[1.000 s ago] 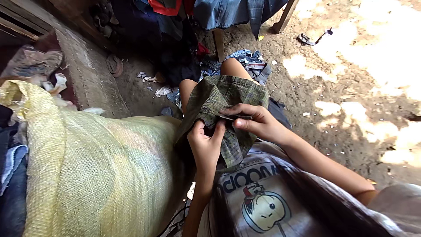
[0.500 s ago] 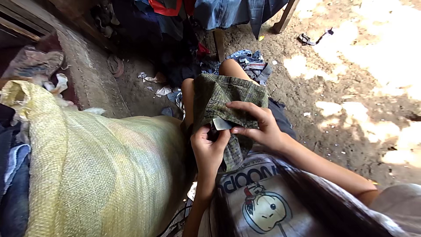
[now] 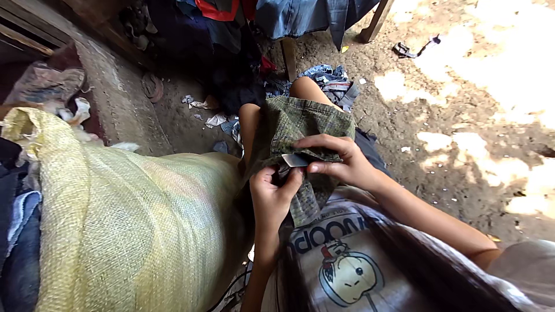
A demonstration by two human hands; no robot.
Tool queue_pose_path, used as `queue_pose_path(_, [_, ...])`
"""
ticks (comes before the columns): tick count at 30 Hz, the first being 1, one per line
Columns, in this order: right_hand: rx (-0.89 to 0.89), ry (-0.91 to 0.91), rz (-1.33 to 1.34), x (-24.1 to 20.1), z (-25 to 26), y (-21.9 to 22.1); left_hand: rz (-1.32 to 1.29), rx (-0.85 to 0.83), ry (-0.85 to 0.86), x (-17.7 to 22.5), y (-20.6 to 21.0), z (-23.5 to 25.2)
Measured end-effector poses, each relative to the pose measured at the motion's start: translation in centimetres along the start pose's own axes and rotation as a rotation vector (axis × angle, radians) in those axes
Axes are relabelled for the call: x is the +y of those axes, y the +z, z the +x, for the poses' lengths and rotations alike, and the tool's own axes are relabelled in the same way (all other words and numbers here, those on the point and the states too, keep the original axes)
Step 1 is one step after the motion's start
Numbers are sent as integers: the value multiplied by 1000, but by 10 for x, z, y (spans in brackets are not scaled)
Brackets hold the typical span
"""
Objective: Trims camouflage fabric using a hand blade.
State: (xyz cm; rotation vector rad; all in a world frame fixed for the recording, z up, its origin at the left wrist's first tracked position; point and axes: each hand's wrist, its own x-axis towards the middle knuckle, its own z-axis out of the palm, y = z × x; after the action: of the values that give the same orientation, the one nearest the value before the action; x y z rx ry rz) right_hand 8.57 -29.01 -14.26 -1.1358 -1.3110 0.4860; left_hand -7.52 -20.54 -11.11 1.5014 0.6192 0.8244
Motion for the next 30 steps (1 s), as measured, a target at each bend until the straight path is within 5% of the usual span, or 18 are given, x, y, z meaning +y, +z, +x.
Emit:
queue_pose_path(8, [-71, 373, 369, -4, -5, -9, 154, 34, 77, -3, -1, 3])
queue_pose_path(20, [64, 659, 248, -16, 1, -2, 318, 153, 89, -5, 5, 13])
queue_pose_path(24, [193, 846, 672, -33, 4, -3, 351, 164, 66, -9, 10, 20])
queue_pose_path(27, [226, 642, 841, -49, -2, 1, 346, 169, 46, -8, 14, 22])
queue_pose_path(30, [104, 348, 661, -35, -3, 11, 303, 146, 48, -7, 17, 21])
